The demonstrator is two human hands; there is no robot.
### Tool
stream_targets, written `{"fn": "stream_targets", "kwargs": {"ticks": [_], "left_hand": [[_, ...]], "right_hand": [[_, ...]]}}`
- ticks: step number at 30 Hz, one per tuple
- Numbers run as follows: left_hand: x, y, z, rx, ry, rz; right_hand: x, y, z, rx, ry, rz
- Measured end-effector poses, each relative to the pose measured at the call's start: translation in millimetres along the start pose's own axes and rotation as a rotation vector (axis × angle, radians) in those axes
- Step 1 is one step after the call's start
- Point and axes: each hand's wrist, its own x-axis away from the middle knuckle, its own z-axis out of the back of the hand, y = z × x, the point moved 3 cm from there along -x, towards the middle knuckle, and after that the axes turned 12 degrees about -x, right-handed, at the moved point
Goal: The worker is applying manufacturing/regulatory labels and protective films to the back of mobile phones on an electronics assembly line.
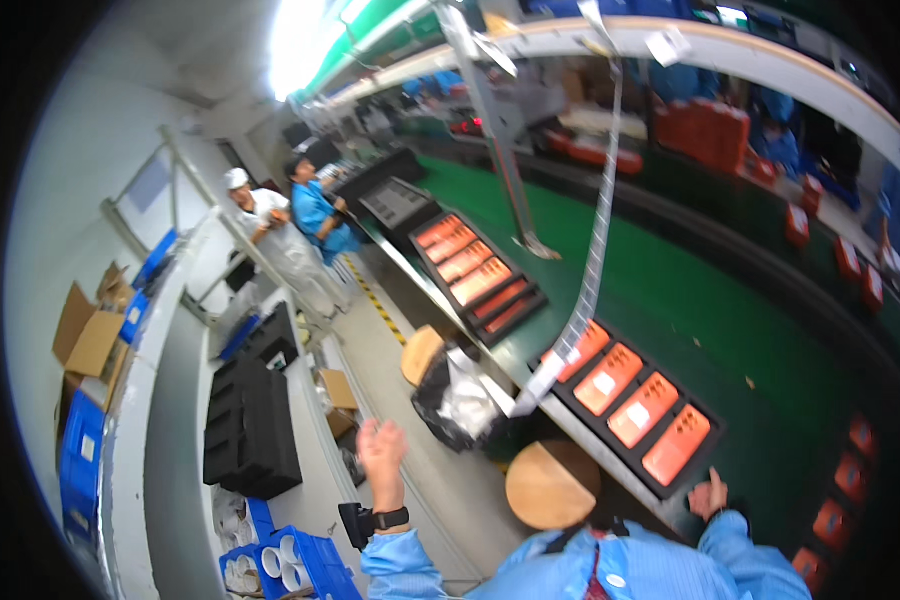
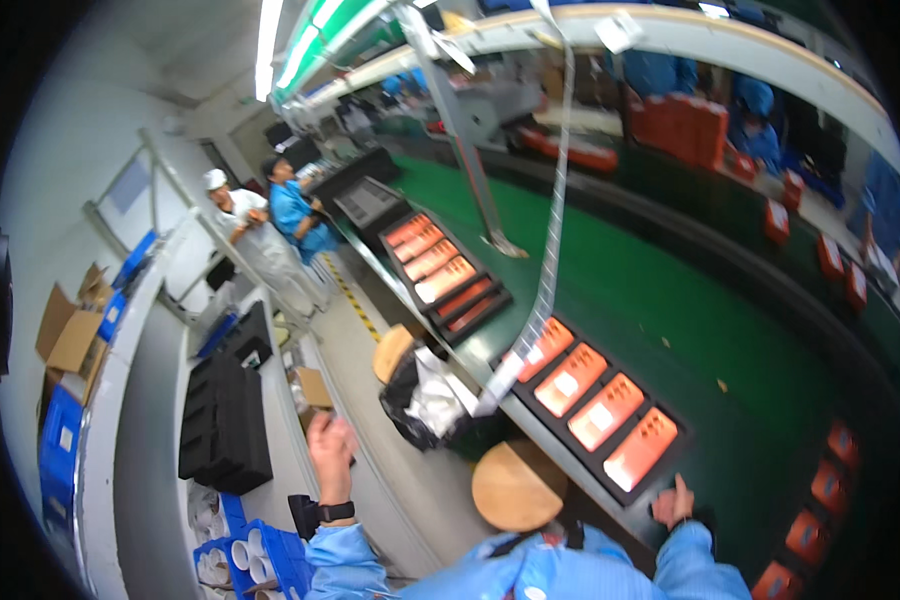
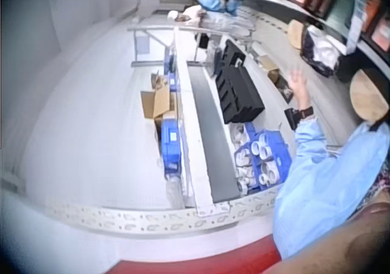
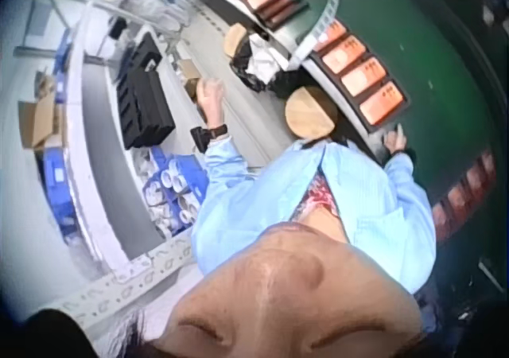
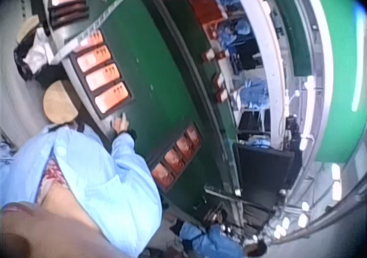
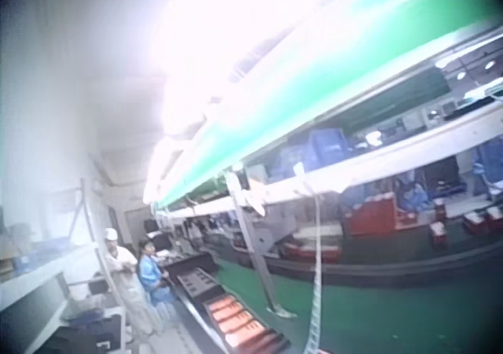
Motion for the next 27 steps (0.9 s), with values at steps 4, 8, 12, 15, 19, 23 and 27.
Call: {"fn": "stream_targets", "kwargs": {"ticks": [4, 8, 12, 15, 19, 23, 27], "left_hand": [[78.0, -80.0, -40.4, -0.97, -1.196, -0.06], [152.7, -98.3, -87.1, -0.085, -1.132, 0.491], [178.8, -110.8, -120.2, 0.328, -1.208, 0.655], [184.1, -116.3, -140.0, 0.08, -1.576, 0.625], [198.5, -177.7, -174.3, -0.388, -1.776, 0.487], [187.5, -193.7, -200.2, -1.058, -1.916, 0.113], [200.9, -201.8, -207.7, -1.395, -1.959, -0.068]], "right_hand": [[20.2, -13.8, -5.4, 0.141, 0.02, -0.02], [26.8, -15.7, -9.6, 0.255, 0.034, -0.047], [29.7, -16.0, -10.6, 0.32, 0.105, -0.033], [34.2, -20.9, -6.5, 0.279, 0.089, -0.018], [41.1, -18.8, -10.2, 0.265, 0.049, -0.013], [41.2, -13.3, -13.6, 0.32, 0.05, -0.104], [51.3, -16.3, -15.0, 0.35, -0.024, -0.096]]}}
